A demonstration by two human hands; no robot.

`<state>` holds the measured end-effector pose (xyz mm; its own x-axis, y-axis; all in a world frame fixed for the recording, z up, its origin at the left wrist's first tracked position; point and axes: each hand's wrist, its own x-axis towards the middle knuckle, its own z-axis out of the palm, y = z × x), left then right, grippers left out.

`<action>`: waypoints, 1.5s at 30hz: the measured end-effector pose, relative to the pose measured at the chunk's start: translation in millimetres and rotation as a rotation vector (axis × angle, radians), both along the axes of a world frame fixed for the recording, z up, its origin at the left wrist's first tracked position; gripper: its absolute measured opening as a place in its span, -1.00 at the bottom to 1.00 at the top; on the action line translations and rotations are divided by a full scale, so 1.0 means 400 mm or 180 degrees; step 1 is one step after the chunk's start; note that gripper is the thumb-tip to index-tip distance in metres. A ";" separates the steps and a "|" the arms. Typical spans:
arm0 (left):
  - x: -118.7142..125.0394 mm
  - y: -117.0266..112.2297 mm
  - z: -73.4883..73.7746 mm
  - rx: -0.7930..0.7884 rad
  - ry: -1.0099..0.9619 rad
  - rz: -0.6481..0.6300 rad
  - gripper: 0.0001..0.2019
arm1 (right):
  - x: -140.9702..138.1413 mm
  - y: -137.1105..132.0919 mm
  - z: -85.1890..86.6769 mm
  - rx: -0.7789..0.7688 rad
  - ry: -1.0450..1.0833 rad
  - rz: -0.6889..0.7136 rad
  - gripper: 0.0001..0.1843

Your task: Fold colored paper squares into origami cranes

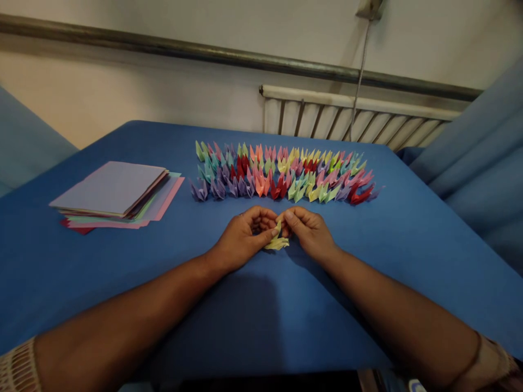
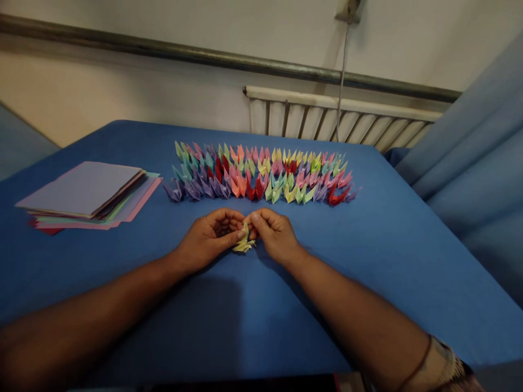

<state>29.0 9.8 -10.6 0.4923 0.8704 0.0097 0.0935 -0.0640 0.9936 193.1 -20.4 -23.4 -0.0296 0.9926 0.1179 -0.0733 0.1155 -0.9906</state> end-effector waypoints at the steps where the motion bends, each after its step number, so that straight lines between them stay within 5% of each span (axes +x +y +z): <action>1: 0.000 0.001 -0.001 -0.0015 -0.0007 -0.0002 -0.78 | 0.001 0.000 0.000 0.0025 0.0003 0.0008 -0.57; 12: 0.000 0.006 -0.007 -0.0160 -0.0130 0.0007 -0.75 | 0.001 0.008 -0.014 -0.0067 -0.0005 -0.0082 -0.67; 22: -0.004 0.010 0.003 -0.0113 -0.0098 0.0084 -0.78 | 0.013 0.020 -0.035 -0.0096 0.0234 0.0272 -0.73; 36: -0.006 0.012 0.003 -0.0664 -0.0433 -0.0242 -0.78 | 0.021 0.024 -0.042 -0.0303 0.0183 0.0717 -0.69; 45: -0.011 0.019 0.015 -0.0342 -0.0207 0.0238 -0.83 | 0.030 0.013 -0.028 -0.0072 -0.0270 0.0534 -0.63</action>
<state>24.6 17.5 -4.4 0.4273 0.9024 -0.0558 0.0292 0.0479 0.9984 205.3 -15.0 -34.5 -0.2038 0.9752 0.0858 -0.0058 0.0864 -0.9962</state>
